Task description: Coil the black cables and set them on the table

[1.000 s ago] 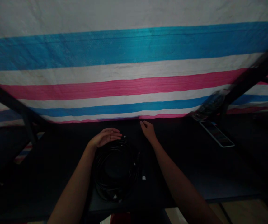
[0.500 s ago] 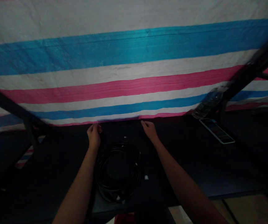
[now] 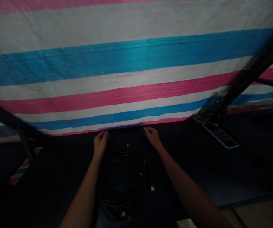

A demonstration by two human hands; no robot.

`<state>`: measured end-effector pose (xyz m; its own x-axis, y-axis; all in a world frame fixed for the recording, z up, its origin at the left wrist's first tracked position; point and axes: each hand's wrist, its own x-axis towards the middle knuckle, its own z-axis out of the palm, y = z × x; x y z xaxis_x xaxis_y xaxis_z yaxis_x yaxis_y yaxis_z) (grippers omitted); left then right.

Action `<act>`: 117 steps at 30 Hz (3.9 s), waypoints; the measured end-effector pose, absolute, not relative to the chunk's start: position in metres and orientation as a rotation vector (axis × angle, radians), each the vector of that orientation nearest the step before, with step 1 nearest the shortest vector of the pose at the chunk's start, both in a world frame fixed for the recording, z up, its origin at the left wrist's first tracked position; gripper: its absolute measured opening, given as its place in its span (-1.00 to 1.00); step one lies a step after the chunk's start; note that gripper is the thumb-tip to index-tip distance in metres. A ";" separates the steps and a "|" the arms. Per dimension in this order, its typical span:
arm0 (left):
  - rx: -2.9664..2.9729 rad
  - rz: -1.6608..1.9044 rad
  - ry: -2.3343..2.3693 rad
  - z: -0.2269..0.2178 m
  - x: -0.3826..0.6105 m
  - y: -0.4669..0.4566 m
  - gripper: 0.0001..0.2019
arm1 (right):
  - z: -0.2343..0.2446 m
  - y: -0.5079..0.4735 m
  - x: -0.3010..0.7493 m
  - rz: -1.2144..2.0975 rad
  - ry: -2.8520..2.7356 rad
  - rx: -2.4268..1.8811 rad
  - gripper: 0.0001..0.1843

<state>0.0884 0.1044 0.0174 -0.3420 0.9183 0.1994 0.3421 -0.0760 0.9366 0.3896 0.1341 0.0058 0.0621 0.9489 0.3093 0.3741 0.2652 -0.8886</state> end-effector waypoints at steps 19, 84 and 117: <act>1.446 1.330 1.680 0.019 0.091 0.104 -0.71 | 0.005 0.133 0.390 0.690 -1.543 -1.319 -0.54; 1.555 1.186 1.781 0.021 0.093 0.105 -0.69 | 0.008 0.132 0.391 0.676 -1.565 -1.317 -0.55; 1.567 1.225 1.821 0.024 0.094 0.106 -0.62 | 0.006 0.133 0.392 0.684 -1.571 -1.323 -0.55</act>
<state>0.0940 0.1056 0.0237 -0.2604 0.9420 0.2115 0.5512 -0.0348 0.8337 0.3916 0.1327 0.0058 0.0228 0.9536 0.3003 0.4296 0.2619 -0.8642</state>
